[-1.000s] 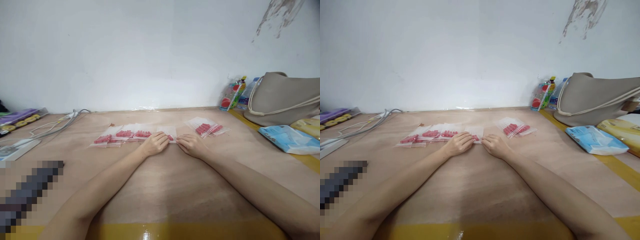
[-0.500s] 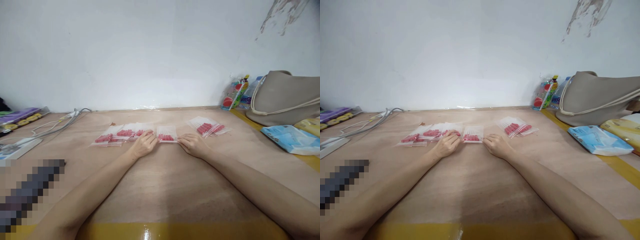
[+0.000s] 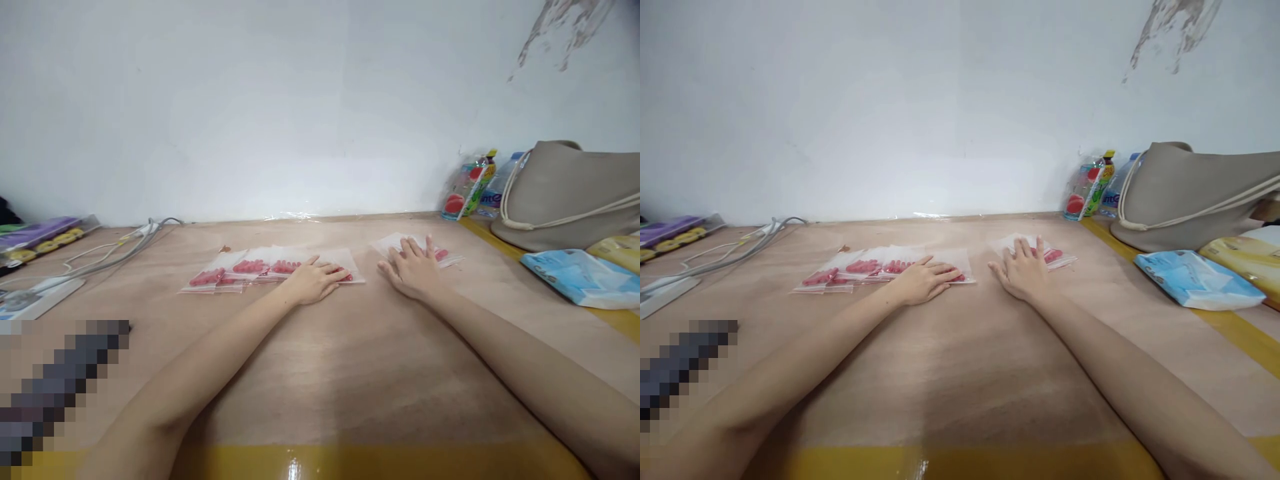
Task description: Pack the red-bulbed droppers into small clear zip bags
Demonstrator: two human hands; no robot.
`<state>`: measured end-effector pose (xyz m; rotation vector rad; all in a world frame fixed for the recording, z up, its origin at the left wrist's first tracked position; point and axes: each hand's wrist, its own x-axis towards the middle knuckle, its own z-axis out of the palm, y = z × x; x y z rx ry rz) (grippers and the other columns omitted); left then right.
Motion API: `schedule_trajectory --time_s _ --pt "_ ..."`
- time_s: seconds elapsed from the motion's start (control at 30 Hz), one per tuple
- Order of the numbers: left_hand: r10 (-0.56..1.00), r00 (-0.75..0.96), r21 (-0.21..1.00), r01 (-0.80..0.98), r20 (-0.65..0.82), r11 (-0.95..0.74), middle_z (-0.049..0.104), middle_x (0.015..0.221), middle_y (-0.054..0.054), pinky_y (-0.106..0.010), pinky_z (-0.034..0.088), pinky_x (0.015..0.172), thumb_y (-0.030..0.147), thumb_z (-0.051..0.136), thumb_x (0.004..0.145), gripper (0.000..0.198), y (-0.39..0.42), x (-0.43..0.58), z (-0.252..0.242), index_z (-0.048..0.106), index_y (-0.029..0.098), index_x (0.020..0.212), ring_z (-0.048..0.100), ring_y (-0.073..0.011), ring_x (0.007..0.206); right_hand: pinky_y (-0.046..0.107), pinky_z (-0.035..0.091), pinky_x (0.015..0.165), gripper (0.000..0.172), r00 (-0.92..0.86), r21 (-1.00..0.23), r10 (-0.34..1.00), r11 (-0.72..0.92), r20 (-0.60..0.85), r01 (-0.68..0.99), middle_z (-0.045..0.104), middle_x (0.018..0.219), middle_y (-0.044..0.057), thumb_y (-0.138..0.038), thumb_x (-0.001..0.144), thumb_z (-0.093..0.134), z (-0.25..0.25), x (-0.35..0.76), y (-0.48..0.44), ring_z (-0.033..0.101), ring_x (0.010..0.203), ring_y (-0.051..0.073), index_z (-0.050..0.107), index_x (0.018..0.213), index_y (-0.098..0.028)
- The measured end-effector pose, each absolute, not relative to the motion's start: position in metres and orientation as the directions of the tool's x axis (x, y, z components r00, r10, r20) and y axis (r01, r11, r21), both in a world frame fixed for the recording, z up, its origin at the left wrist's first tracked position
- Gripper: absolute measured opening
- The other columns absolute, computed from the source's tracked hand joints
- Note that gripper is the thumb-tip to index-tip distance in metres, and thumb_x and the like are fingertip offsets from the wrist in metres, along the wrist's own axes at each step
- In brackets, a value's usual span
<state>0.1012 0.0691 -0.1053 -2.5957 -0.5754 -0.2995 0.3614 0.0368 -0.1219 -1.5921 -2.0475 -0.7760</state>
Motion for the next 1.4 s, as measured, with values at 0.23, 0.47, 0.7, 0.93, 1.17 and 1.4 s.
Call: schedule_trajectory --time_s 0.23,0.47,0.7,0.93,1.17,1.4 --pt "0.289 0.893 -0.539 0.440 0.344 -0.718 0.058 0.115 -0.012 -0.030 0.047 0.080 0.006 0.036 0.089 0.031 0.086 0.093 -0.098 0.050 0.007 0.116 0.053 -0.0228 0.107 0.059 0.013 0.099 0.046 -0.306 0.150 0.819 0.267 0.485 0.952 0.066 0.089 0.011 -0.048 0.088 0.032 -0.123 0.353 0.038 0.058 0.090 0.025 0.064 0.089 -0.015" --pt "0.463 0.808 -0.404 0.585 0.364 -0.703 0.060 0.109 -0.008 -0.035 0.043 0.088 0.021 0.043 0.090 0.030 0.080 0.052 -0.101 0.050 0.015 0.118 0.052 -0.0234 0.104 0.051 0.029 0.092 0.048 -0.332 -0.072 0.877 0.378 0.346 0.923 0.057 0.112 0.012 -0.054 0.085 0.033 -0.119 0.321 0.029 0.048 0.107 0.028 0.057 0.111 -0.021" --pt "0.567 0.741 -0.291 0.667 0.361 -0.686 0.058 0.113 -0.006 -0.038 0.043 0.087 0.031 0.037 0.092 0.031 0.071 0.021 -0.106 0.052 0.024 0.118 0.052 -0.0226 0.104 0.043 0.031 0.093 0.056 -0.385 -0.102 0.862 0.438 0.330 0.893 0.047 0.129 0.012 -0.050 0.085 0.032 -0.120 0.283 0.020 0.039 0.118 0.028 0.040 0.129 -0.017" --pt "0.522 0.683 -0.260 0.701 0.510 -0.664 0.054 0.120 -0.011 -0.050 0.030 0.099 0.031 0.044 0.086 0.034 0.046 0.028 -0.102 0.052 0.018 0.117 0.043 -0.0283 0.118 0.041 0.028 0.095 0.055 -0.386 -0.146 0.802 0.495 0.455 0.856 0.046 0.127 0.014 -0.049 0.083 0.038 -0.123 0.267 0.021 0.040 0.116 0.027 0.042 0.127 -0.016" --pt "0.473 0.721 -0.094 0.592 0.507 -0.801 0.056 0.118 -0.009 -0.043 0.028 0.105 0.034 0.049 0.086 0.037 0.041 0.084 -0.113 0.053 0.017 0.118 0.048 -0.0215 0.114 0.048 0.023 0.095 0.049 -0.386 -0.129 0.745 0.529 0.545 0.839 0.051 0.120 0.012 -0.029 0.070 0.054 -0.126 0.303 0.021 0.046 0.110 0.027 0.051 0.118 -0.021" --pt "0.457 0.777 -0.094 0.543 0.433 -0.834 0.060 0.114 -0.006 -0.038 0.045 0.090 0.024 0.041 0.090 0.028 0.053 0.101 -0.115 0.058 0.020 0.114 0.057 -0.0196 0.100 0.040 0.041 0.082 0.037 -0.334 -0.253 0.708 0.585 0.622 0.770 0.054 0.109 0.013 -0.015 0.073 0.047 -0.138 0.319 0.030 0.056 0.096 0.022 0.057 0.108 -0.017"
